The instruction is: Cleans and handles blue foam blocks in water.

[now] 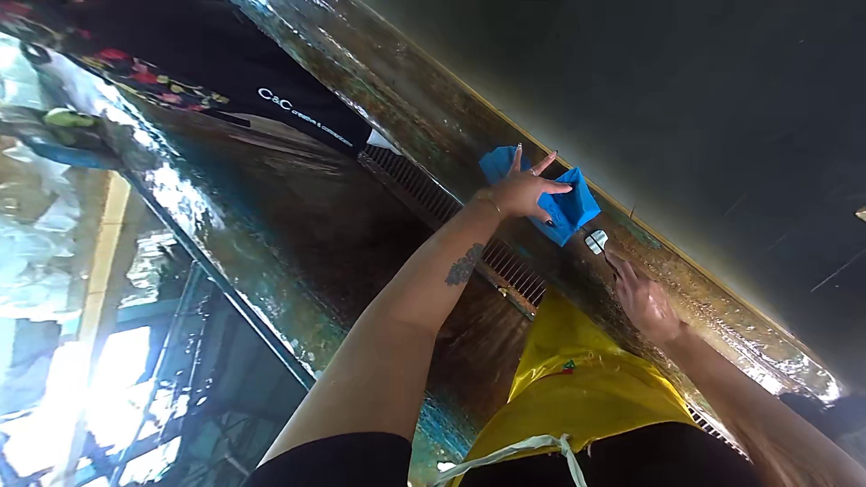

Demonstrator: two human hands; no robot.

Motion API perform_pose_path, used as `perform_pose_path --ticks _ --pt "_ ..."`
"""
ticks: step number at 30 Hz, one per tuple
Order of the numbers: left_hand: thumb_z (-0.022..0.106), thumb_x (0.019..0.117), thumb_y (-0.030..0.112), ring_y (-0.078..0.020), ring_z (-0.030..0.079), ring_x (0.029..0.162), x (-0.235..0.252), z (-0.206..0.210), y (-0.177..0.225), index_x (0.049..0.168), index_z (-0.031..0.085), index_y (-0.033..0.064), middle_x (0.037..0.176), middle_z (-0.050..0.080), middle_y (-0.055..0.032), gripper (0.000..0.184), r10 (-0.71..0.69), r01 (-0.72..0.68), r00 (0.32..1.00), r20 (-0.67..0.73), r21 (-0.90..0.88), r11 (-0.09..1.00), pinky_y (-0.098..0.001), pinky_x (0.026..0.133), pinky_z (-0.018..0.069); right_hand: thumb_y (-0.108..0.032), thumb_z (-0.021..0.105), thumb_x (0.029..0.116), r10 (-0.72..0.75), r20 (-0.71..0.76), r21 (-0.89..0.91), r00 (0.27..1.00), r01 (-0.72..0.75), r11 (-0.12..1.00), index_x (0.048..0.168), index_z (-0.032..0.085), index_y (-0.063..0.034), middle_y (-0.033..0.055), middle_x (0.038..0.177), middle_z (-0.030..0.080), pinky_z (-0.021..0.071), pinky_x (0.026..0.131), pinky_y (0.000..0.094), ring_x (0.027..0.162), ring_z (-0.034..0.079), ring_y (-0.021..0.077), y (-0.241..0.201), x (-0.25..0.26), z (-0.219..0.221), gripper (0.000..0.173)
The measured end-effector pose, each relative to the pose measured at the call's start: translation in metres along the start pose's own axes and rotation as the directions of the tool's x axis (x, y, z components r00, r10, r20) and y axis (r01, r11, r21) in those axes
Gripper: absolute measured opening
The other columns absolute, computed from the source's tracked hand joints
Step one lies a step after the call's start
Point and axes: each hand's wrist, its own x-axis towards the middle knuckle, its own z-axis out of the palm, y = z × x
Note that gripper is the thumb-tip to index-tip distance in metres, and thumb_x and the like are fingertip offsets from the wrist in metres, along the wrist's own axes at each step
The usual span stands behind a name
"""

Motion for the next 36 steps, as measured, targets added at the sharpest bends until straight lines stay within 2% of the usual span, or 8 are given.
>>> perform_pose_path --ticks 5,11,16,19,23,26,31,36 --pt "0.08 0.0876 0.037 -0.0285 0.009 0.159 0.002 -0.005 -0.003 0.152 0.051 0.0336 0.16 0.044 0.0078 0.071 -0.002 0.001 1.0 0.029 0.013 1.0 -0.074 0.113 -0.0183 -0.007 0.044 0.1064 0.014 0.023 -0.004 1.0 -0.013 1.0 0.158 0.04 -0.0178 0.025 0.122 0.065 0.0596 0.072 0.0534 0.08 0.072 0.0408 -0.003 0.024 0.014 0.053" --pt "0.081 0.0867 0.035 -0.0285 0.008 0.159 0.003 -0.005 -0.003 0.152 0.051 0.0319 0.16 0.044 0.0097 0.072 0.021 -0.021 0.999 0.025 0.002 1.0 -0.0751 0.112 -0.0185 -0.006 0.048 0.103 -0.103 -0.175 0.036 0.979 0.111 0.993 0.149 0.052 -0.0079 0.0247 0.112 0.068 0.0604 0.063 0.0473 0.069 0.071 0.0356 -0.001 0.002 0.01 0.047" --pt "0.081 0.0867 0.035 -0.0291 0.01 0.159 0.003 -0.005 -0.004 0.151 0.052 0.0323 0.158 0.047 0.0085 0.071 0.021 -0.021 1.0 0.009 0.01 1.0 -0.0757 0.112 -0.0177 -0.007 0.047 0.106 -0.017 -0.016 -0.009 1.0 0.017 1.0 0.157 0.043 -0.017 0.0254 0.111 0.065 0.0593 0.068 0.0529 0.075 0.071 0.0402 -0.011 0.035 0.02 0.052" --pt "0.08 0.0878 0.037 -0.0276 0.01 0.159 0.003 -0.006 -0.004 0.151 0.052 0.034 0.158 0.046 0.0103 0.07 0.007 -0.007 1.0 0.014 0.015 1.0 -0.0744 0.113 -0.0181 -0.009 0.042 0.1075 0.023 0.056 -0.031 0.998 -0.021 0.999 0.159 0.039 -0.0192 0.0268 0.121 0.065 0.0592 0.071 0.0548 0.079 0.072 0.0421 0.005 0.02 0.023 0.052" --pt "0.081 0.087 0.036 -0.0274 0.008 0.159 0.003 -0.004 -0.005 0.152 0.051 0.0334 0.16 0.044 0.0103 0.072 0.005 -0.005 1.0 0.021 0.011 1.0 -0.0736 0.113 -0.0182 -0.007 0.046 0.1043 -0.056 -0.092 -0.031 0.994 0.054 0.998 0.15 0.052 -0.0094 0.0263 0.111 0.068 0.0594 0.062 0.0499 0.068 0.071 0.0387 0.009 -0.003 0.013 0.047" --pt "0.081 0.0871 0.034 -0.0267 0.008 0.159 0.004 -0.004 -0.004 0.152 0.052 0.0318 0.16 0.044 0.0112 0.071 0.012 -0.012 1.0 0.029 0.003 1.0 -0.0743 0.112 -0.0186 -0.006 0.048 0.1039 -0.09 -0.134 -0.021 0.987 0.088 0.996 0.151 0.051 -0.0123 0.0245 0.11 0.067 0.0596 0.061 0.0496 0.068 0.07 0.0372 -0.003 0.014 0.012 0.048" --pt "0.081 0.0875 0.035 -0.0262 0.008 0.159 0.003 -0.002 -0.005 0.151 0.052 0.033 0.16 0.044 0.0119 0.07 0.007 -0.008 1.0 0.029 0.006 1.0 -0.0738 0.113 -0.0179 -0.006 0.045 0.1059 0.011 0.016 -0.019 1.0 -0.011 1.0 0.159 0.04 -0.0206 0.0254 0.123 0.064 0.0592 0.068 0.0563 0.076 0.071 0.0422 0.01 0.026 0.026 0.055" --pt "0.081 0.0869 0.034 -0.0261 0.007 0.159 0.004 -0.002 -0.008 0.152 0.051 0.0335 0.16 0.044 0.0128 0.071 0.011 -0.012 1.0 0.028 0.015 1.0 -0.0737 0.113 -0.018 -0.006 0.047 0.1033 -0.077 -0.116 -0.014 0.99 0.076 0.997 0.148 0.054 -0.0085 0.0266 0.11 0.068 0.0594 0.061 0.0504 0.068 0.071 0.0386 0.01 0.0 0.012 0.046"
